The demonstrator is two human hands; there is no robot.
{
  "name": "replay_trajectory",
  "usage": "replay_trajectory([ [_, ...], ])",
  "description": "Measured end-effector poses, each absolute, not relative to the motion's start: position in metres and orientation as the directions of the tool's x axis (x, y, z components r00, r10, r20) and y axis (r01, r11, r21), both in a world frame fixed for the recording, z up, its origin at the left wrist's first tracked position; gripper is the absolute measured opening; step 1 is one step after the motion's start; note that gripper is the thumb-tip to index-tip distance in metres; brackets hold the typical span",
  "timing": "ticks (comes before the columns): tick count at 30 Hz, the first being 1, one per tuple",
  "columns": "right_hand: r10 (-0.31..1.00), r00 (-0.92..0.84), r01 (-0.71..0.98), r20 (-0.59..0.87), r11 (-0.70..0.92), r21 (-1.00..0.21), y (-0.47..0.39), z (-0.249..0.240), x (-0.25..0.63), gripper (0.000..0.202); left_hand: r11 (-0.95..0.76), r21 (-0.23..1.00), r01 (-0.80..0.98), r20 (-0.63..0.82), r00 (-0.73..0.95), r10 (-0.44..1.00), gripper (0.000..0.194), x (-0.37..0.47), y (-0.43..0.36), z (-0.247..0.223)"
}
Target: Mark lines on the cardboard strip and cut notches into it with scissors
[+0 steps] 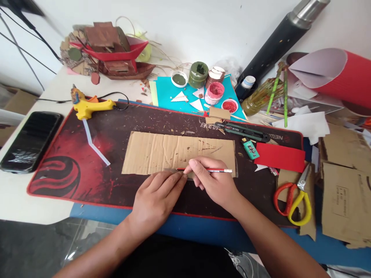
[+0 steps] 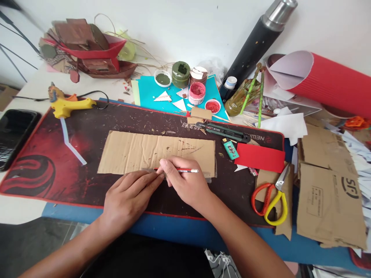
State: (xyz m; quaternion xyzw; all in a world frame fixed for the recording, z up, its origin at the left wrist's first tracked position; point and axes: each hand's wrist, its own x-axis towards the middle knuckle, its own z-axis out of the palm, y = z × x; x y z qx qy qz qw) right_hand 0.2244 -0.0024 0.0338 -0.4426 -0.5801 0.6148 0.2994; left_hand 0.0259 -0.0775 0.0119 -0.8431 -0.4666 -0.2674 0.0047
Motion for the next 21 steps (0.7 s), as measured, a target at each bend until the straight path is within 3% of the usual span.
replay_trajectory([
  [21,0.881,-0.448,0.23,-0.152,-0.05,-0.972,-0.0035,0.0385,0.2274,0.044,-0.563,0.223,0.796,0.455,0.426,0.782,0.027,0.0257,-0.0774,0.0131],
])
